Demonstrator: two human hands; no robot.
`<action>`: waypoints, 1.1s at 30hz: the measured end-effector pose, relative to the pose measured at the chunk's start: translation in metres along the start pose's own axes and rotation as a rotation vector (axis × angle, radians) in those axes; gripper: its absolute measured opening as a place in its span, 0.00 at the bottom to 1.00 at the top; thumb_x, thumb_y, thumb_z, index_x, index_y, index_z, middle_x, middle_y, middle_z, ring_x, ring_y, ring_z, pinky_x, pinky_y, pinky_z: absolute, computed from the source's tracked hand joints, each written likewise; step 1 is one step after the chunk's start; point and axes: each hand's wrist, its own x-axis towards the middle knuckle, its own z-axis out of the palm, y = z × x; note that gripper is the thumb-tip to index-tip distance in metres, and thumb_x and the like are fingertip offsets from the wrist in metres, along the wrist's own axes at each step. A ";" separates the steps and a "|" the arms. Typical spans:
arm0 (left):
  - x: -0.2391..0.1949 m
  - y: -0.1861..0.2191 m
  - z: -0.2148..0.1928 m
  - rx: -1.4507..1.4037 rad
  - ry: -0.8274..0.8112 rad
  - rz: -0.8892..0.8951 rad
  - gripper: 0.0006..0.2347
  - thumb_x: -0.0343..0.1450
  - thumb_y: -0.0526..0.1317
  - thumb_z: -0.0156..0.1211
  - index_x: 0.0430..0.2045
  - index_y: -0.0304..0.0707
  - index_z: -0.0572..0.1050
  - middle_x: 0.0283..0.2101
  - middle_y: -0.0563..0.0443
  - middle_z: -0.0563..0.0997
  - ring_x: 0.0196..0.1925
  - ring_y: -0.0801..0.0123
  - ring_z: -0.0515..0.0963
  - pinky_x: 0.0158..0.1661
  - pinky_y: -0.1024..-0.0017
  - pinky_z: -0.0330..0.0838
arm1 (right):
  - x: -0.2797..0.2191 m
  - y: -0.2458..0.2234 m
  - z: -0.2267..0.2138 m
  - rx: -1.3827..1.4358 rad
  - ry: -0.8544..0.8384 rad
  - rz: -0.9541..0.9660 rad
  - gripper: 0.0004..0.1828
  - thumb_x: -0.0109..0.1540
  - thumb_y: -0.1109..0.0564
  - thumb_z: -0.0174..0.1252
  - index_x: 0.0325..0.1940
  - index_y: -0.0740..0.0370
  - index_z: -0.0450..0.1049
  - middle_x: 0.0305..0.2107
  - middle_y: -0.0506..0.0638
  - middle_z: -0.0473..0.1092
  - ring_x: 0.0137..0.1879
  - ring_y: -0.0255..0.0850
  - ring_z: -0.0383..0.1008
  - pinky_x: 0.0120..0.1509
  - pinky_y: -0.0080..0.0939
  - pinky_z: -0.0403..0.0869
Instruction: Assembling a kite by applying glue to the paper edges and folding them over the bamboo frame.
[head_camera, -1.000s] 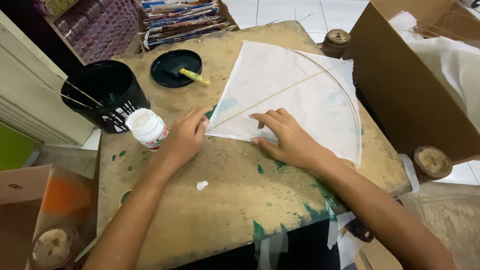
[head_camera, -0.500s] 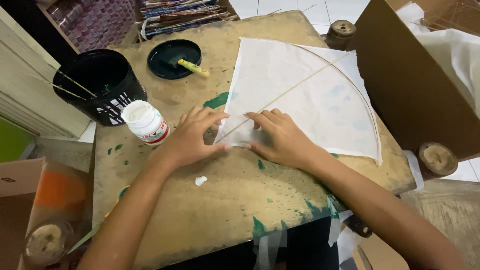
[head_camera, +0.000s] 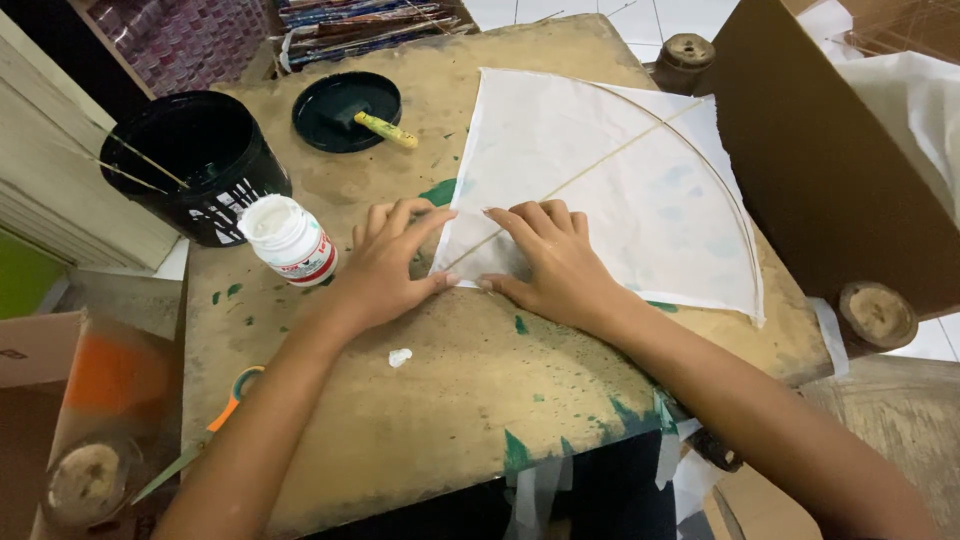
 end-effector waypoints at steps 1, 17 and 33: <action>0.000 -0.001 -0.001 0.000 0.001 -0.002 0.29 0.69 0.56 0.63 0.66 0.62 0.64 0.62 0.56 0.63 0.67 0.53 0.59 0.59 0.51 0.56 | 0.000 0.000 0.001 0.001 -0.001 -0.002 0.43 0.57 0.38 0.68 0.71 0.52 0.61 0.48 0.48 0.64 0.56 0.48 0.61 0.57 0.49 0.60; -0.001 -0.011 0.001 -0.117 0.100 0.120 0.34 0.67 0.52 0.68 0.68 0.50 0.61 0.73 0.36 0.53 0.76 0.30 0.41 0.69 0.34 0.39 | -0.002 0.003 0.000 0.131 -0.045 0.032 0.35 0.63 0.41 0.60 0.72 0.51 0.59 0.55 0.49 0.61 0.64 0.50 0.56 0.63 0.55 0.55; -0.002 0.002 -0.009 -0.193 0.052 0.057 0.29 0.74 0.53 0.57 0.70 0.51 0.58 0.77 0.40 0.48 0.78 0.38 0.37 0.68 0.32 0.30 | -0.003 0.005 0.003 0.175 -0.090 0.055 0.28 0.68 0.48 0.53 0.72 0.49 0.59 0.56 0.47 0.60 0.65 0.48 0.55 0.63 0.52 0.55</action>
